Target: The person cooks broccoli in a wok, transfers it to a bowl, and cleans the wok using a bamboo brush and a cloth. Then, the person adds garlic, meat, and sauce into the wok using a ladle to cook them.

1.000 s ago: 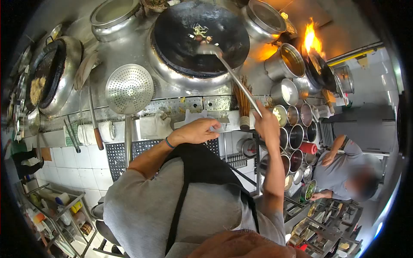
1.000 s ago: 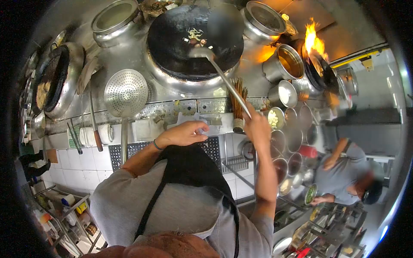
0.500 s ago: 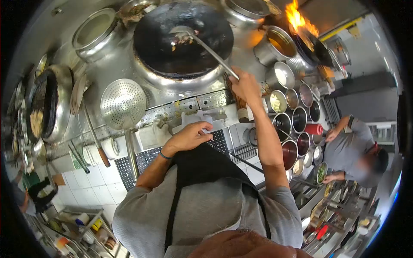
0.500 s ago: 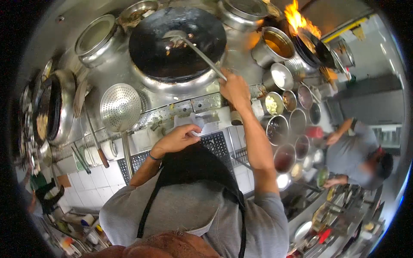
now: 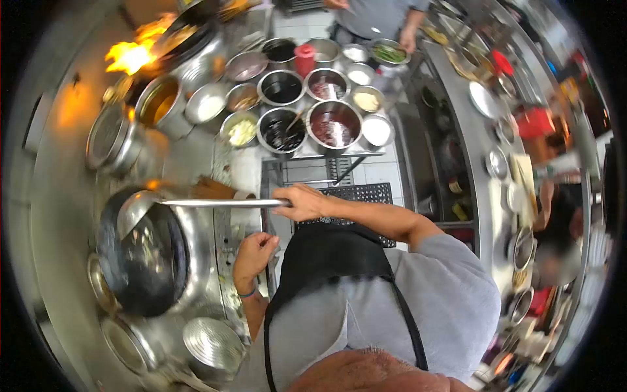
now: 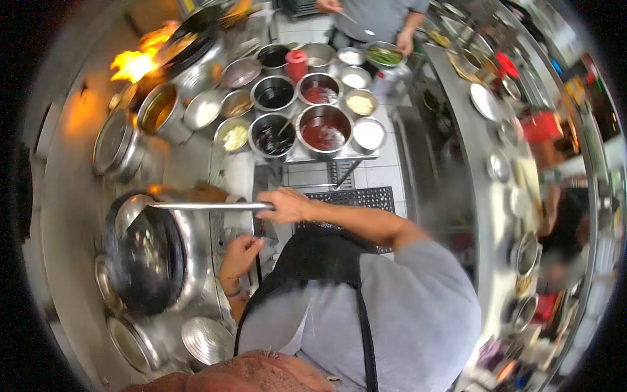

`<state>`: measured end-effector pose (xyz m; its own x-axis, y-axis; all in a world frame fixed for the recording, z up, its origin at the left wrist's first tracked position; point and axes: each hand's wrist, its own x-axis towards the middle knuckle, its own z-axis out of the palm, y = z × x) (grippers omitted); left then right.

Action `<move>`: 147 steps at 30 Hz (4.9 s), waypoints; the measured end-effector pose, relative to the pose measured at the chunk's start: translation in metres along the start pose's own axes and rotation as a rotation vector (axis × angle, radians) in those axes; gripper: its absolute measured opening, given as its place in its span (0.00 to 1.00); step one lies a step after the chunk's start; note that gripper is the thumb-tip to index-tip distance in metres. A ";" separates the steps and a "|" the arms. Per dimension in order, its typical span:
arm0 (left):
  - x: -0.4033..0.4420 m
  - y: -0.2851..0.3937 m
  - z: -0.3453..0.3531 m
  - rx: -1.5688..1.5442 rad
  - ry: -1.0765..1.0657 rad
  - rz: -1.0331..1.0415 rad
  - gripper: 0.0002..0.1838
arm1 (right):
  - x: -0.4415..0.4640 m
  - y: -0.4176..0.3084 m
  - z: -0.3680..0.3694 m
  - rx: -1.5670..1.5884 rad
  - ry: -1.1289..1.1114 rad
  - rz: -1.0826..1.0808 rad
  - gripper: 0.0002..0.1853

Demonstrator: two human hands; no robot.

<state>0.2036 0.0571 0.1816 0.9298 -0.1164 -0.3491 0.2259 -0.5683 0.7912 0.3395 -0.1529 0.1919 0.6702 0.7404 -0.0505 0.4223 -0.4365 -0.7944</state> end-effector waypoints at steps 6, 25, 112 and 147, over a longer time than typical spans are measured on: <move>0.069 0.070 0.018 -0.037 -0.254 0.255 0.15 | -0.141 0.068 -0.030 0.143 0.363 0.299 0.23; 0.237 0.400 0.332 0.172 -0.554 0.841 0.30 | -0.351 0.237 -0.193 0.999 1.140 0.478 0.08; 0.645 0.664 0.440 -0.747 -0.698 -0.330 0.09 | -0.362 0.695 -0.823 0.703 1.676 0.326 0.15; 0.665 0.705 0.441 -0.887 -0.829 -0.343 0.03 | -0.351 0.597 -0.775 -0.611 1.117 -0.017 0.14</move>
<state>0.8535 -0.7802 0.2856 0.3962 -0.7291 -0.5581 0.8347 0.0327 0.5498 0.8291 -1.0696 0.2043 0.6838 0.0469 0.7281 0.4474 -0.8152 -0.3677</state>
